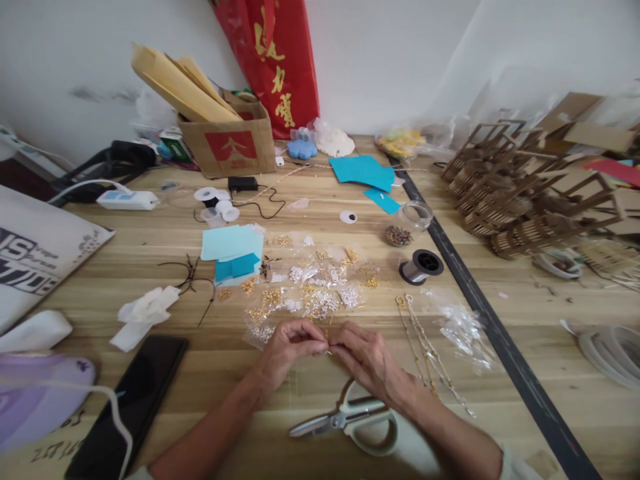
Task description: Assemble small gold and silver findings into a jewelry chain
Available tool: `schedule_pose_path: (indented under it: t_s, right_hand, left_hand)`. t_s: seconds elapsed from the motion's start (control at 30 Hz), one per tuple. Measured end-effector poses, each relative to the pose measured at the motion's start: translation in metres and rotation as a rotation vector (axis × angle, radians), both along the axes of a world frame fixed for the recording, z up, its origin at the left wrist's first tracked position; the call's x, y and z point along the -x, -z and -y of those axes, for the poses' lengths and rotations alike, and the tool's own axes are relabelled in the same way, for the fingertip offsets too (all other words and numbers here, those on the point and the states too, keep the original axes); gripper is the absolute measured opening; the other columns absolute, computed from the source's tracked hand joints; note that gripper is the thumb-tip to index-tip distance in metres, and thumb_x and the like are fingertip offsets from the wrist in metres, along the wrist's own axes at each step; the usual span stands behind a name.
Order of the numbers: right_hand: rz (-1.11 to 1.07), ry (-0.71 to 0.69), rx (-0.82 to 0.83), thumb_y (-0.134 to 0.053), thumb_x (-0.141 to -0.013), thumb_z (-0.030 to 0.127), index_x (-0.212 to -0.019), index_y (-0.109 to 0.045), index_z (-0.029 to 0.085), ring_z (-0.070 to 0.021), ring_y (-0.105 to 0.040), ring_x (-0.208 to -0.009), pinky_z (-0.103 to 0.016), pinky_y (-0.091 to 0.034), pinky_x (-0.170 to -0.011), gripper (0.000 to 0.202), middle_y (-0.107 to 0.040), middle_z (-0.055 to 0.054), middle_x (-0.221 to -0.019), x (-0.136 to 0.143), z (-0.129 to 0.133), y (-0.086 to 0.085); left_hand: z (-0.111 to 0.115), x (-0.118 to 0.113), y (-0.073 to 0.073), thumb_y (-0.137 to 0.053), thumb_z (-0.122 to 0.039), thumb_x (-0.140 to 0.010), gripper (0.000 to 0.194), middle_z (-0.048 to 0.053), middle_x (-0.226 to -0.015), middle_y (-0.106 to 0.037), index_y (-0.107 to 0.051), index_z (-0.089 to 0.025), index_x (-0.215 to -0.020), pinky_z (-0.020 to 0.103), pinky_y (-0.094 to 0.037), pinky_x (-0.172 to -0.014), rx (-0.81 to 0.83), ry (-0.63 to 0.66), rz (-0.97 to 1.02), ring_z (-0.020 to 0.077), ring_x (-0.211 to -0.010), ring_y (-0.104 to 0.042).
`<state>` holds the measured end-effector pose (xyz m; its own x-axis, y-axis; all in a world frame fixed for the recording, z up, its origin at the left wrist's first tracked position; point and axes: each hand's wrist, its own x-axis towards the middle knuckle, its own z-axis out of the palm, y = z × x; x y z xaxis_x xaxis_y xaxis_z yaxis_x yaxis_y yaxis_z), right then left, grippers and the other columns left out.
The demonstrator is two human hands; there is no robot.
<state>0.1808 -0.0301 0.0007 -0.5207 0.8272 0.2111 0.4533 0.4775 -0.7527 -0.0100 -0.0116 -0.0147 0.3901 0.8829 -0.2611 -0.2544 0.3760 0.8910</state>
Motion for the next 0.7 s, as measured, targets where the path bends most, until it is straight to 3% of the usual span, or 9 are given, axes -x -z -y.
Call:
schedule_pose_path:
  t_s: [0.27, 0.43, 0.7]
  right_hand:
    - [-0.071, 0.012, 0.090, -0.045, -0.097, 0.020, -0.093, -0.060, 0.020, -0.0159, -0.059, -0.077, -0.026, -0.047, -0.070, 0.016, -0.062, -0.005, -0.084, -0.003, -0.001, -0.007]
    - [-0.097, 0.069, 0.099, -0.052, -0.094, 0.021, -0.085, -0.060, 0.019, -0.0143, -0.057, -0.070, -0.024, -0.044, -0.062, 0.012, -0.059, -0.002, -0.077, -0.001, 0.001, -0.002]
    - [-0.124, 0.128, 0.120, -0.053, -0.092, 0.022, -0.083, -0.059, 0.018, -0.0133, -0.057, -0.066, -0.024, -0.043, -0.058, 0.011, -0.060, -0.002, -0.075, 0.001, 0.002, 0.000]
  left_hand:
    - [0.000, 0.000, -0.002, -0.073, -0.018, -0.066, 0.006, -0.001, -0.060, -0.063, -0.069, -0.014, -0.067, 0.022, -0.042, -0.060, -0.006, 0.027, -0.085, 0.0105, -0.059, -0.053]
    - [0.000, 0.000, -0.005, -0.074, -0.021, -0.067, 0.010, 0.000, -0.062, -0.063, -0.068, -0.013, -0.070, 0.022, -0.042, -0.062, -0.018, 0.095, -0.136, 0.0111, -0.061, -0.054]
    - [0.000, -0.002, -0.009, -0.075, -0.021, -0.063, 0.013, 0.001, -0.063, -0.063, -0.066, -0.012, -0.067, 0.022, -0.042, -0.060, -0.085, 0.052, -0.231, 0.0119, -0.062, -0.055]
